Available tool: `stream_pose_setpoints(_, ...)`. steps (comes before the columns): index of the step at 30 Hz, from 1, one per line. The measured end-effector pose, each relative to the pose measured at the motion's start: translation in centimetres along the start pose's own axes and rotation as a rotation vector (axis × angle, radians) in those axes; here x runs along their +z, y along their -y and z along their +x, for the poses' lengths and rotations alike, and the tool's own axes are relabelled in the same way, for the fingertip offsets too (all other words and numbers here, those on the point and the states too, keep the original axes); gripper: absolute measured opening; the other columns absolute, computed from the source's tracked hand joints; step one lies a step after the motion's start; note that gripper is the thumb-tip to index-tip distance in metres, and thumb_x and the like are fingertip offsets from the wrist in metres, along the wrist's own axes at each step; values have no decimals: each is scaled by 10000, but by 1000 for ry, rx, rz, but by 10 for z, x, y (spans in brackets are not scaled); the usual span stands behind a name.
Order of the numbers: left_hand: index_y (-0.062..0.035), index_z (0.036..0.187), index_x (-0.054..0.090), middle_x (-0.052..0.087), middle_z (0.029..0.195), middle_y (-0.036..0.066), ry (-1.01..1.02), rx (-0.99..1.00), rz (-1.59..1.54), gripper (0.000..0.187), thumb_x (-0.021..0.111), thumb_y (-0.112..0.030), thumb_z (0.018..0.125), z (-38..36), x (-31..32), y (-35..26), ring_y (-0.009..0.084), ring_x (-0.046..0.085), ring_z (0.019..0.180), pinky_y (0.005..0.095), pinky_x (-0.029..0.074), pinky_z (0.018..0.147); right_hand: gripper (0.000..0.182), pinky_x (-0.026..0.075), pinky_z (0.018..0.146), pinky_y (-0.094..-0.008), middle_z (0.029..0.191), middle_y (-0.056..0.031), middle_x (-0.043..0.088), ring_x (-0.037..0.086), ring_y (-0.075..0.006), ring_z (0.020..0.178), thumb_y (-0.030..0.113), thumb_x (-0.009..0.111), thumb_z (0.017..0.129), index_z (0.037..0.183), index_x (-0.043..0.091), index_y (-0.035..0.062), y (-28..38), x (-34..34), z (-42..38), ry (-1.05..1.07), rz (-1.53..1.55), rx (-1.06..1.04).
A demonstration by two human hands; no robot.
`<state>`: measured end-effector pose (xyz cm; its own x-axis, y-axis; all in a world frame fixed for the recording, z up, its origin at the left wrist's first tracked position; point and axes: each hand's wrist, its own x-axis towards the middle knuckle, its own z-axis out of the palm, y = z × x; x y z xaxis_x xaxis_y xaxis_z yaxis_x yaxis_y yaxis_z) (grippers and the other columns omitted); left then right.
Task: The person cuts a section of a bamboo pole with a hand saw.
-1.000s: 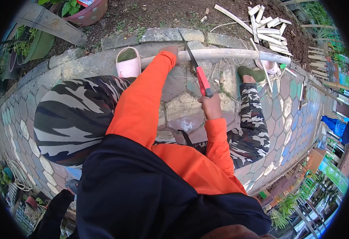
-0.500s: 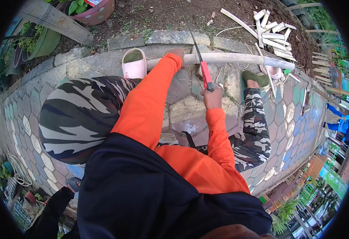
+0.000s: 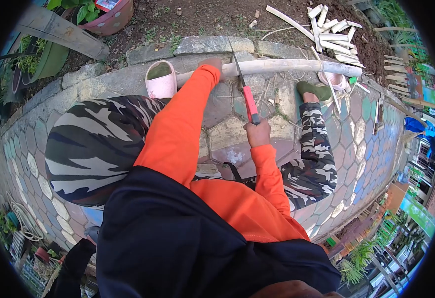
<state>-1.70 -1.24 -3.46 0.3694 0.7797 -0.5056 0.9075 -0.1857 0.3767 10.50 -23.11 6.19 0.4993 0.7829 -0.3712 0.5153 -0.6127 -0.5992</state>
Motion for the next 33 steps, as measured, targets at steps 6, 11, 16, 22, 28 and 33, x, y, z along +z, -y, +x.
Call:
stream_pose_setpoints(6,-79,925,696,667,944,159,-51,-40,56,356,723,-265,623,-11,16,-3,302,652,874,382,519,766,202,438,649,-457,640,-255,587,578,-435,658,140,571,638,699,595,-51,8,-23,-5,159,38,118)
stream_pose_setpoints(11,-104,921,701,673,929,133,-109,-14,76,281,686,-218,665,-16,17,-6,297,654,876,388,525,763,246,449,722,-482,725,-308,598,592,-465,753,149,555,656,707,602,-86,15,-15,13,110,19,96)
stream_pose_setpoints(16,-91,908,700,673,934,132,-114,-55,103,240,670,-194,693,-25,13,-7,290,656,871,381,529,752,237,446,687,-478,702,-296,595,596,-447,730,148,542,661,725,616,-68,20,-2,14,57,-182,-3)
stream_pose_setpoints(22,-85,907,700,673,932,137,-102,-43,88,268,683,-223,678,-12,17,-5,297,654,871,386,525,759,221,440,683,-484,707,-302,590,585,-460,738,143,558,657,725,613,-61,11,0,12,51,-67,48)
stream_pose_setpoints(28,-85,922,700,671,937,144,-74,-9,94,345,716,-274,633,-3,18,-5,299,650,882,385,517,784,228,447,690,-477,702,-303,589,589,-458,742,146,561,653,718,612,-66,23,0,9,51,-74,19)
stream_pose_setpoints(33,-78,928,697,669,959,152,-13,-17,102,368,728,-279,621,-6,13,-4,297,649,892,380,515,793,221,449,685,-474,696,-297,591,593,-454,724,139,568,642,721,615,-62,14,-23,-4,141,-41,134)
